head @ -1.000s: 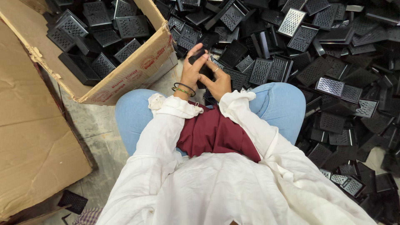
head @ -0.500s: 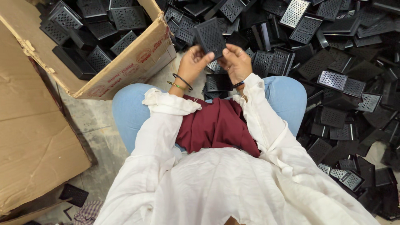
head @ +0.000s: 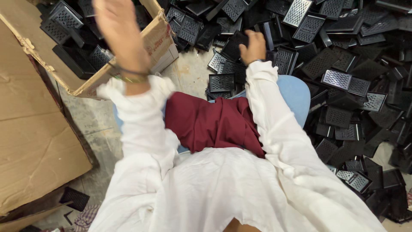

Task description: The person sits on the floor and repeatedly picks up small black rectangular components from a pile, turns them over in both hands, and places them into a cardboard box. The task continues with the same repetitive handling of individual items.

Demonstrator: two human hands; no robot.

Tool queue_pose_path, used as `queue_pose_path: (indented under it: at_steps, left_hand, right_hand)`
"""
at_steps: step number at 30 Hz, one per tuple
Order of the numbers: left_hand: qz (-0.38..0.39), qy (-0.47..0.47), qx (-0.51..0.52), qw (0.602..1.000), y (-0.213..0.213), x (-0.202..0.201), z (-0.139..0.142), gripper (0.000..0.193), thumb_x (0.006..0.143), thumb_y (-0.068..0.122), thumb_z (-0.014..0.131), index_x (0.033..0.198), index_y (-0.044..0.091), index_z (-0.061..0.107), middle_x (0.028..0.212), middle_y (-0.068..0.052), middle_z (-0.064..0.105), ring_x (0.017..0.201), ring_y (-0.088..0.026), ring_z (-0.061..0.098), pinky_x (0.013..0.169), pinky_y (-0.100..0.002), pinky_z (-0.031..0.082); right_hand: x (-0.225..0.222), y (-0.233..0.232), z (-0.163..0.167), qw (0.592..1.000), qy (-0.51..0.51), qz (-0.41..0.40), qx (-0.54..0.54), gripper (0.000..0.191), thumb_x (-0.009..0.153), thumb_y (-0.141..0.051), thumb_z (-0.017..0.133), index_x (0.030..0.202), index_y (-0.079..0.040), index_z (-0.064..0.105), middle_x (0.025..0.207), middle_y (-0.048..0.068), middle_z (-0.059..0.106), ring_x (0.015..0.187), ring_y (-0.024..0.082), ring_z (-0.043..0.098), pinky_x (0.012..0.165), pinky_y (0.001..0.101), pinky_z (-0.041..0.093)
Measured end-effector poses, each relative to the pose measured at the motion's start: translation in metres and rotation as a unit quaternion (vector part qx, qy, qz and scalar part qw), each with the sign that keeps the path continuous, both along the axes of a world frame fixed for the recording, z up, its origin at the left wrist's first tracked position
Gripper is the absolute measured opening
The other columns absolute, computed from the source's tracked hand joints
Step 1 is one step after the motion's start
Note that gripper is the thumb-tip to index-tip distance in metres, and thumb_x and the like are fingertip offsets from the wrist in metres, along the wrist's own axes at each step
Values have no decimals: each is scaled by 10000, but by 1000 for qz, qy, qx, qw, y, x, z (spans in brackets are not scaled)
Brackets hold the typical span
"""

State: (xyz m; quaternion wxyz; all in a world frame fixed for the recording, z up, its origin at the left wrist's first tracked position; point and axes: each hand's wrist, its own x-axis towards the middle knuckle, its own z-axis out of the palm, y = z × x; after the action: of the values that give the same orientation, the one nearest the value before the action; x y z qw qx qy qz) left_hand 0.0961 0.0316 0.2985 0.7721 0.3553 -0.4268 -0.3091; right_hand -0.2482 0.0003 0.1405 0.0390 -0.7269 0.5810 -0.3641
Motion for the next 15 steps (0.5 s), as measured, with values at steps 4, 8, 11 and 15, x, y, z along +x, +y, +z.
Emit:
queue_pose_path:
  at_steps: [4,8,11,15]
  left_hand:
    - [-2,-195,47,980,41,-64,-86,325,1075,125,695,1357,3,588,1438,-120,583,1342,-162,574,1141,-337,491]
    - [-41,-217,273,936,33,-66,-161,233,964,154,728,1144,6,734,1237,-85,710,1006,-121,652,862,-279,532]
    - [-83,-91,286,950,4,-55,-182,262,991,212,749,1168,20,729,1134,-96,741,978,-112,675,888,-261,560]
    - [-256,-102,233,933,-3,-68,-179,356,1093,325,676,1291,28,691,1204,-65,710,1067,-100,645,956,-245,528]
  right_hand:
    - [23,-15,1,983,170,-63,38,638,590,-139,859,1195,-83,663,1003,200,678,965,442,669,773,557,537]
    - [14,-31,14,989,58,-66,123,385,780,-189,865,1116,-78,712,1004,183,716,934,403,677,786,501,542]
    - [9,-33,31,994,-80,-19,68,181,927,-120,796,1100,-73,766,1031,145,771,942,312,736,833,411,584]
    - [33,3,54,943,-180,237,147,217,921,-64,793,1126,1,767,1081,147,783,976,217,762,886,322,596]
